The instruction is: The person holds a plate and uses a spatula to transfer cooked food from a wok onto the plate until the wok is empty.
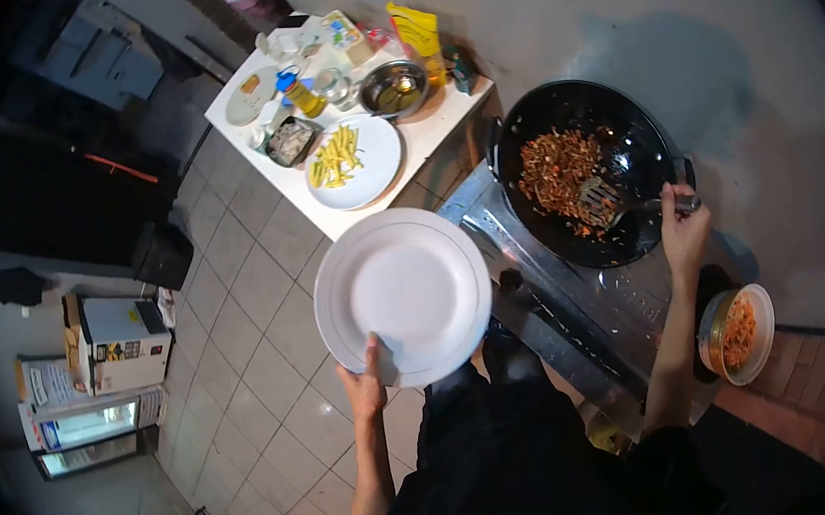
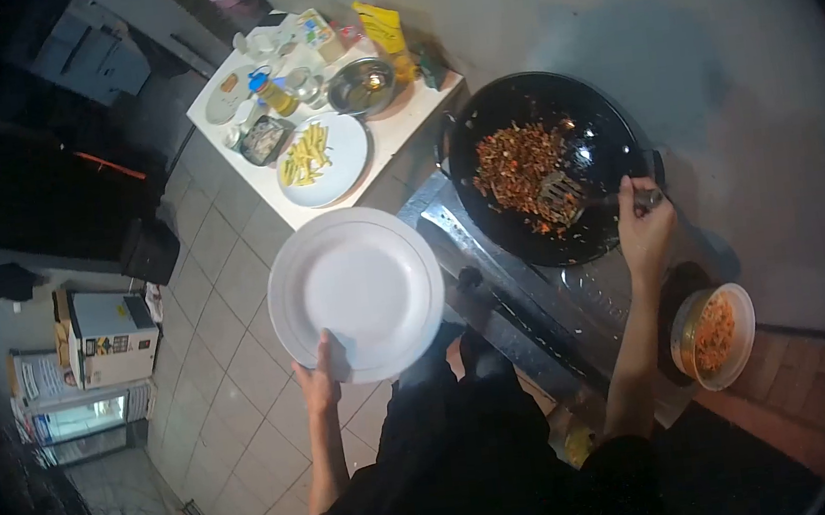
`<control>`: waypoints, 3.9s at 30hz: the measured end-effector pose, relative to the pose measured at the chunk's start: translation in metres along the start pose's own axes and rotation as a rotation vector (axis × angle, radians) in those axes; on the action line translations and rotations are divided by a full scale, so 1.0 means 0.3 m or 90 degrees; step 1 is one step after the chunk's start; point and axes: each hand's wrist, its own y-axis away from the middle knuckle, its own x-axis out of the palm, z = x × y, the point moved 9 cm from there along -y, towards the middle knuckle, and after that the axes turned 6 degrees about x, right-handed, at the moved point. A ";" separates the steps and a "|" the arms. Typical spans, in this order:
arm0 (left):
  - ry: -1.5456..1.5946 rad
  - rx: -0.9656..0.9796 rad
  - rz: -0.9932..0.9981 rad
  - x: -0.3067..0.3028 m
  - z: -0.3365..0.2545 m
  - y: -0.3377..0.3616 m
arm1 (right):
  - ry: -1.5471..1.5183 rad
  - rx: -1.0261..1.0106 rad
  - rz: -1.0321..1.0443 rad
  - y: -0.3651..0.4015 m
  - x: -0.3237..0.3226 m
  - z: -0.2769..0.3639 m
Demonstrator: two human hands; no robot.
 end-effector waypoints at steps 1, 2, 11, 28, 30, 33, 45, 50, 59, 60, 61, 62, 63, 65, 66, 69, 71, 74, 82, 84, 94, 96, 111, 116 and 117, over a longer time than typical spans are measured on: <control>-0.052 0.050 -0.062 -0.028 -0.074 -0.004 | 0.033 0.000 -0.004 0.007 -0.004 0.027; -0.106 0.099 -0.124 -0.054 -0.137 -0.001 | 0.028 -0.006 0.002 0.009 0.003 0.036; -0.250 0.305 -0.217 -0.178 -0.302 -0.062 | 0.011 -0.012 0.027 -0.022 0.026 0.023; -0.363 0.321 -0.241 -0.204 -0.334 -0.094 | 0.026 -0.028 0.021 -0.011 0.024 0.005; -0.362 0.350 -0.251 -0.205 -0.344 -0.091 | -0.015 0.000 0.026 -0.002 0.026 0.010; -0.388 0.384 -0.247 -0.205 -0.353 -0.091 | 0.053 0.009 0.022 0.007 0.020 0.017; -0.329 0.439 -0.264 -0.151 -0.381 -0.090 | 0.047 0.009 0.029 0.036 0.013 0.034; -0.186 0.233 -0.217 -0.121 -0.235 -0.149 | 0.017 -0.014 0.029 0.040 0.014 0.039; -0.224 0.347 -0.211 -0.067 -0.386 -0.119 | 0.027 -0.022 0.028 0.061 0.018 0.059; -0.210 0.369 -0.216 -0.056 -0.376 -0.118 | 0.018 -0.031 0.016 0.064 0.013 0.064; -0.195 0.391 -0.220 -0.051 -0.372 -0.115 | 0.017 -0.029 0.014 0.063 0.011 0.060; -0.195 0.392 -0.218 -0.057 -0.366 -0.112 | 0.019 -0.025 0.017 0.063 0.011 0.052; -0.222 0.299 -0.183 -0.057 -0.322 -0.125 | 0.023 -0.021 0.020 0.061 0.009 0.045; -0.246 0.207 -0.144 -0.045 -0.272 -0.141 | 0.005 -0.012 0.021 0.053 0.003 0.029; -0.215 0.243 -0.153 -0.046 -0.278 -0.137 | -0.014 -0.003 0.027 0.052 0.003 0.018; -0.182 0.243 -0.169 -0.068 -0.272 -0.145 | -0.054 -0.020 0.040 0.054 0.010 0.027; -0.069 0.182 -0.211 -0.089 -0.220 -0.163 | -0.106 -0.001 0.068 0.064 0.026 0.049; 0.175 0.035 -0.195 -0.087 -0.095 -0.161 | -0.204 -0.018 0.113 0.050 0.024 0.032; 0.306 -0.043 -0.109 -0.017 -0.096 -0.109 | -0.110 -0.027 0.037 -0.041 -0.106 0.128; 0.308 -0.030 -0.088 0.008 -0.117 -0.111 | -0.027 -0.116 0.043 -0.073 -0.096 0.176; 0.241 -0.116 0.015 0.159 -0.100 -0.139 | -0.018 -0.090 0.102 -0.209 0.040 0.110; 0.244 -0.154 0.040 0.178 -0.050 -0.156 | -0.085 -0.031 0.151 -0.209 0.100 0.074; 0.248 -0.174 0.144 0.207 0.017 -0.398 | -0.036 -0.124 0.319 -0.132 0.183 0.257; 0.251 -0.181 0.193 0.221 0.078 -0.450 | -0.076 -0.109 0.385 -0.089 0.244 0.257; 0.242 -0.172 0.195 0.223 0.077 -0.463 | -0.074 -0.109 0.379 -0.078 0.224 0.271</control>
